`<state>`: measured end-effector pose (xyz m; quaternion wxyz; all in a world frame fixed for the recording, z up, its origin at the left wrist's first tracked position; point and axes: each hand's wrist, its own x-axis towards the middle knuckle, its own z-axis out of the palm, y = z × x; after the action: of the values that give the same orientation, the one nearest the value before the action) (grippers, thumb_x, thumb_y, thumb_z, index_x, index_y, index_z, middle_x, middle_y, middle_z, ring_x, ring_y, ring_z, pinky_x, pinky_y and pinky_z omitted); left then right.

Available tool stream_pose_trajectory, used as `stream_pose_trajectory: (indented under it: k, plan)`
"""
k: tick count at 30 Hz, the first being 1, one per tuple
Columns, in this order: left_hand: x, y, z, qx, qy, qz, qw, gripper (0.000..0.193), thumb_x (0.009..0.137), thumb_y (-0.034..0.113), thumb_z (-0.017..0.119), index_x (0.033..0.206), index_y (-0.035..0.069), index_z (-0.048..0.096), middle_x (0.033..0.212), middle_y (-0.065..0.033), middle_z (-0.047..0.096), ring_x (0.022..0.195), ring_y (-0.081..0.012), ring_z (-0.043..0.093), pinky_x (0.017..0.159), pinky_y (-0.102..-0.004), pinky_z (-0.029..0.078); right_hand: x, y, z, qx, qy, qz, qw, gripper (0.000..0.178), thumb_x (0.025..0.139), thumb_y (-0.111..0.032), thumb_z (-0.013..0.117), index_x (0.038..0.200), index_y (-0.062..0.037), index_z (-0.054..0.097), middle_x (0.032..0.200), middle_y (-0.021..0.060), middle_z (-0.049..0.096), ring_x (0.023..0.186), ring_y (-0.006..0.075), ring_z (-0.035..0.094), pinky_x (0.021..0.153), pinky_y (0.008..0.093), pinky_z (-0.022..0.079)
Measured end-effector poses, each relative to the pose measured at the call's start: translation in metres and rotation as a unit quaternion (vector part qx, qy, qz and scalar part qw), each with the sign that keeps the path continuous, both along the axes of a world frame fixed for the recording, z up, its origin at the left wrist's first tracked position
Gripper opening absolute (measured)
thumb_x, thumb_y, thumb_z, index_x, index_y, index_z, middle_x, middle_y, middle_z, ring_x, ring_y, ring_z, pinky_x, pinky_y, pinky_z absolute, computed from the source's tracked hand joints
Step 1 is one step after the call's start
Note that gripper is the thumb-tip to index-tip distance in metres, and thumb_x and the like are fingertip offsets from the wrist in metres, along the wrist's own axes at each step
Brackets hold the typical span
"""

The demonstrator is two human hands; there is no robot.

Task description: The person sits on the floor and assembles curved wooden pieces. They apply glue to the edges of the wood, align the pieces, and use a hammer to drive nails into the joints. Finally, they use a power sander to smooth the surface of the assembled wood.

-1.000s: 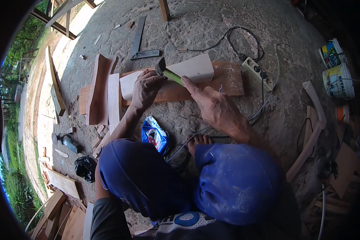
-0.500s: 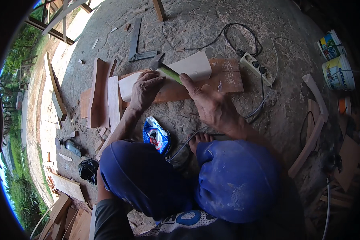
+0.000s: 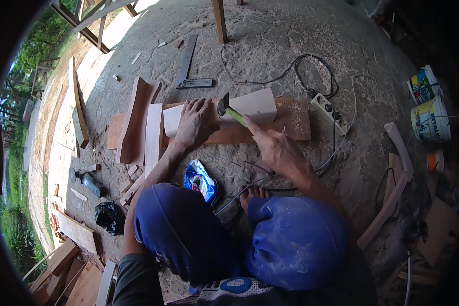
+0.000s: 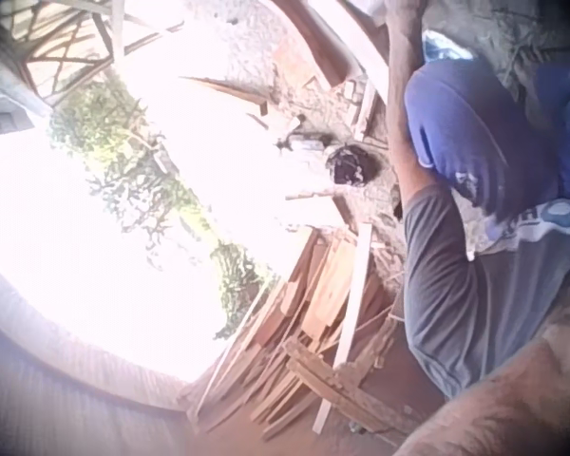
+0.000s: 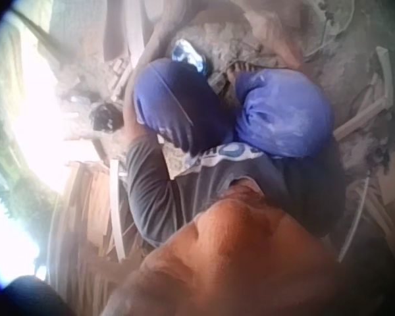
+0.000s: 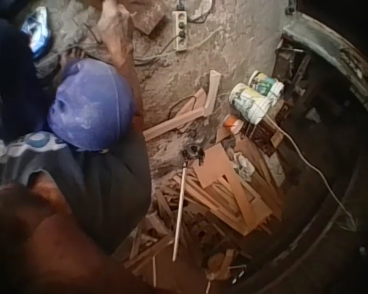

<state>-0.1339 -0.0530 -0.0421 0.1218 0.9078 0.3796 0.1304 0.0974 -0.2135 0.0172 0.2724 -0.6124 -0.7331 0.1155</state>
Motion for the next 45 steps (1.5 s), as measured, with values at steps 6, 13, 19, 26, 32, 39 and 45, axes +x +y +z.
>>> stream_pose_trajectory:
  k: [6, 13, 19, 26, 32, 39, 45]
  plan:
    - [-0.015, -0.004, 0.002, 0.030, -0.018, 0.012, 0.999, 0.087, 0.078, 0.034, 0.082, 0.148, -0.002, 0.044, 0.145, -0.0216, 0.051, 0.141, -0.0386, 0.041, 0.124, -0.0544, 0.022, -0.019, -0.002, 0.061, 0.282, 0.097, 0.030, 0.954, 0.062, 0.099, -0.002, 0.058, 0.158, -0.0091, 0.039, 0.079, 0.0166, 0.061, 0.067, 0.0307, 0.065, 0.063, 0.0422, 0.054]
    - [-0.005, -0.005, -0.003, 0.019, -0.010, 0.005, 1.000, 0.086, 0.079, 0.035, 0.081, 0.147, -0.002, 0.044, 0.146, -0.0212, 0.049, 0.142, -0.0386, 0.039, 0.124, -0.0542, 0.022, -0.014, -0.005, 0.030, 0.025, -0.010, 0.019, 0.999, 0.068, 0.094, -0.003, 0.060, 0.157, -0.0191, 0.041, 0.076, 0.0174, 0.062, 0.072, 0.0378, 0.069, 0.067, 0.0504, 0.057]
    - [0.005, -0.002, 0.003, 0.026, -0.034, 0.000, 0.999, 0.085, 0.079, 0.034, 0.081, 0.146, -0.001, 0.044, 0.146, -0.0213, 0.050, 0.141, -0.0388, 0.040, 0.124, -0.0540, 0.022, -0.006, -0.015, 0.025, 0.022, -0.075, 0.028, 0.997, 0.069, 0.095, -0.004, 0.059, 0.159, -0.0185, 0.036, 0.071, 0.0161, 0.060, 0.067, 0.0367, 0.067, 0.065, 0.0472, 0.058]
    - [-0.020, -0.005, 0.005, 0.028, -0.016, 0.015, 0.999, 0.082, 0.077, 0.034, 0.082, 0.143, 0.000, 0.047, 0.142, -0.0207, 0.053, 0.139, -0.0386, 0.043, 0.123, -0.0540, 0.024, -0.031, 0.004, 0.034, 0.199, 0.059, 0.058, 0.976, 0.071, 0.092, 0.002, 0.062, 0.157, -0.0154, 0.040, 0.071, 0.0166, 0.058, 0.063, 0.0364, 0.065, 0.059, 0.0465, 0.052]
    - [-0.007, -0.001, -0.007, 0.025, -0.032, 0.008, 0.999, 0.084, 0.077, 0.036, 0.083, 0.143, 0.000, 0.047, 0.144, -0.0197, 0.051, 0.141, -0.0376, 0.042, 0.124, -0.0531, 0.024, 0.000, -0.002, -0.008, -0.033, -0.094, 0.049, 0.994, 0.070, 0.093, -0.001, 0.059, 0.158, -0.0171, 0.040, 0.073, 0.0164, 0.060, 0.064, 0.0358, 0.066, 0.060, 0.0456, 0.053]
    - [-0.007, -0.003, -0.002, 0.038, -0.038, 0.003, 0.999, 0.084, 0.077, 0.036, 0.082, 0.143, -0.001, 0.046, 0.142, -0.0202, 0.052, 0.140, -0.0378, 0.043, 0.123, -0.0536, 0.024, -0.013, -0.004, -0.005, 0.076, -0.092, 0.044, 0.992, 0.073, 0.091, 0.001, 0.056, 0.159, -0.0166, 0.038, 0.071, 0.0148, 0.058, 0.062, 0.0356, 0.065, 0.059, 0.0507, 0.054]
    - [-0.011, -0.007, -0.002, 0.027, -0.030, 0.013, 0.999, 0.085, 0.076, 0.035, 0.083, 0.144, 0.000, 0.046, 0.142, -0.0189, 0.053, 0.140, -0.0363, 0.043, 0.124, -0.0529, 0.024, -0.020, 0.001, 0.019, 0.039, -0.065, 0.034, 0.997, 0.073, 0.091, -0.002, 0.054, 0.159, -0.0196, 0.037, 0.079, 0.0206, 0.065, 0.071, 0.0393, 0.069, 0.061, 0.0508, 0.055]
